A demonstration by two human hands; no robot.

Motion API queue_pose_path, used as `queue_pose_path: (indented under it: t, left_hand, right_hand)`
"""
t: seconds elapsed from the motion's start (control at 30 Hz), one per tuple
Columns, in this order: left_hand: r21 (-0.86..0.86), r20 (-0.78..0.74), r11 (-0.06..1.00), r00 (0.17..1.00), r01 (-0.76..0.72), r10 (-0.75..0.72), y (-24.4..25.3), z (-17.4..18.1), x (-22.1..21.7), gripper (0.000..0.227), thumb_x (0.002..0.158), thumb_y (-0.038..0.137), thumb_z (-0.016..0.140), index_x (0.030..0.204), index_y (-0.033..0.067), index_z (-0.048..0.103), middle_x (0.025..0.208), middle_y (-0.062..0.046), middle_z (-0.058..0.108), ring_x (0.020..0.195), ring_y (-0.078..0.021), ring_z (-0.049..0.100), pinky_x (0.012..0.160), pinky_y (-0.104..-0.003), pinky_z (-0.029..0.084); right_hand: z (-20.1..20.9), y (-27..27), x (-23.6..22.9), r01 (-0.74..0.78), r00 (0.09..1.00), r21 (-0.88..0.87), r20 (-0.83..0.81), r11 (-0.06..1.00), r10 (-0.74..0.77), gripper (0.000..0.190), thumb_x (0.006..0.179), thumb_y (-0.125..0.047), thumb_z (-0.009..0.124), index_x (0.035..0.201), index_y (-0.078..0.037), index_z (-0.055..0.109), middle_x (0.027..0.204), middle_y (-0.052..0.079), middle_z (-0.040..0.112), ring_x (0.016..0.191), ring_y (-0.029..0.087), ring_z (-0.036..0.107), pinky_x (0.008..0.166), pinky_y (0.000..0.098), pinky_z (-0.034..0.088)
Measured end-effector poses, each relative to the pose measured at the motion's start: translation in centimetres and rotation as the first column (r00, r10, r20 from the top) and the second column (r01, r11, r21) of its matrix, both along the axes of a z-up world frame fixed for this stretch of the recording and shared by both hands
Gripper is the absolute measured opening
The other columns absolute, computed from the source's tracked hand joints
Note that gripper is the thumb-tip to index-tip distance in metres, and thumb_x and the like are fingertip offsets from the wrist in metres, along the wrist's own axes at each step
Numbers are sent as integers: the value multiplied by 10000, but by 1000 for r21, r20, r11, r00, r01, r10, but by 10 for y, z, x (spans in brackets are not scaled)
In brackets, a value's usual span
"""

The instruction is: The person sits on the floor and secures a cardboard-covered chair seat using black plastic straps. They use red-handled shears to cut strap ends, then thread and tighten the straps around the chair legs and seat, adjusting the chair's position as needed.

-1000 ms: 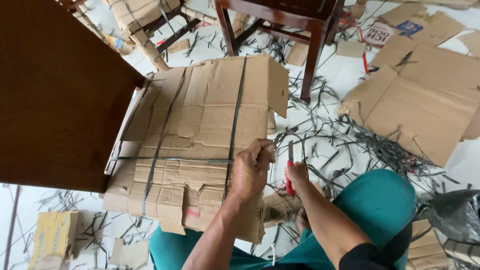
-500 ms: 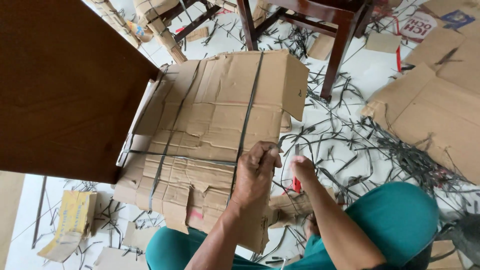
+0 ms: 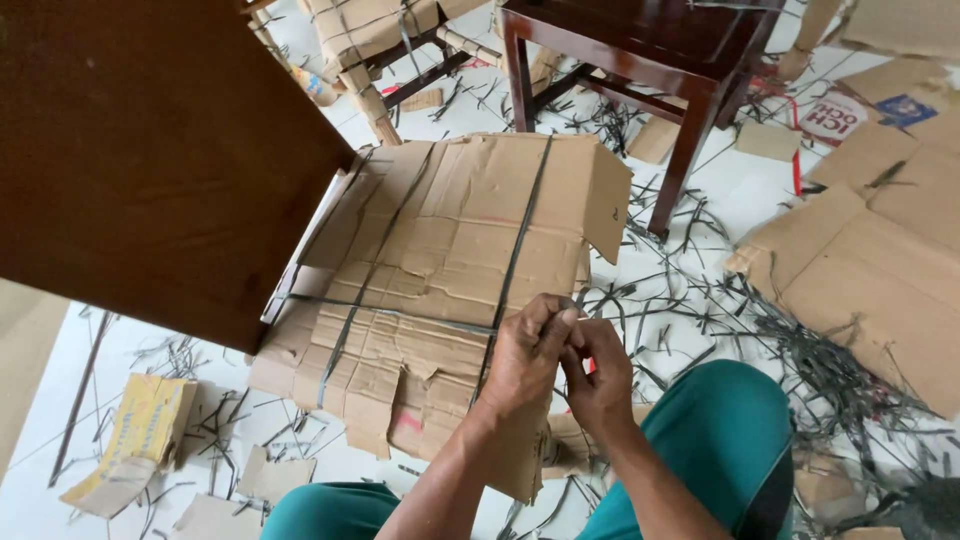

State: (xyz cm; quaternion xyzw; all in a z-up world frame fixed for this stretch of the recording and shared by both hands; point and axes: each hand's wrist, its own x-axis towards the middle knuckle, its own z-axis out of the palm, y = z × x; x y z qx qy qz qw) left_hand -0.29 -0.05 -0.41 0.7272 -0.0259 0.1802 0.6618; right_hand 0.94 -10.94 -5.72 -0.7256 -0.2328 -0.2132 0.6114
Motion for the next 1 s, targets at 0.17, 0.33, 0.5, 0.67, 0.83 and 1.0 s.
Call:
queue_pose_path:
  t: [0.17,0.33,0.5,0.67,0.83,1.0]
  left_hand:
    - [-506,-41,862,997,35,-65,-12,48,-14,127,1025,192,607,1047,67,608,815,-66,678,688,-121,606,634,-248,468]
    - [-708,46,699,994,100,-96,-8,38,-9,211,1024,109,619,1210,12,590,836,-144,696,606,-171,603,621,-286,523]
    - [-719,-141,686,990,-111,13,-10,46,-8,261,1026,242,598,1235,86,592,909,-107,638,862,-201,639,611,-288,444]
    - [-624,20,780,996,-52,83,-2,19,-2,196,1052,167,553,1213,57,576,775,-19,496,622,-84,420,575,-243,380]
    - [117,189,959,954,-257,232,-1,35,-18,260,1052,93,523,1312,92,524,896,-48,579,737,-164,572,698,-317,496]
    - [241,382,877,871,-416,309,-7,46,-33,315,1061,87,450,1369,47,502,1156,-146,619,1085,-358,665,929,-451,550]
  right_hand:
    - [15,7,-11,-26,939,157,-336,987,78,95,1021,-152,567,1036,-69,610,919,53,622,732,150,509,636,314,464]
    - [13,8,-10,-34,886,368,-419,929,198,148,1021,-174,554,1016,-46,628,1238,129,741,829,178,617,652,332,530]
    - [21,10,-8,-77,895,395,-377,915,238,113,1043,-132,525,949,-75,548,779,54,591,698,157,529,603,313,477]
    - [32,10,-12,-62,882,341,-422,938,211,134,1038,-169,535,1057,-48,590,918,96,656,845,193,606,710,328,540]
    - [24,14,-2,-189,912,348,-284,918,296,301,1029,-254,552,1200,-10,600,1237,161,668,1142,255,645,971,357,541]
    - [32,9,4,-375,777,407,-351,833,522,133,1027,-191,575,1082,-74,604,982,140,694,945,222,658,804,339,524]
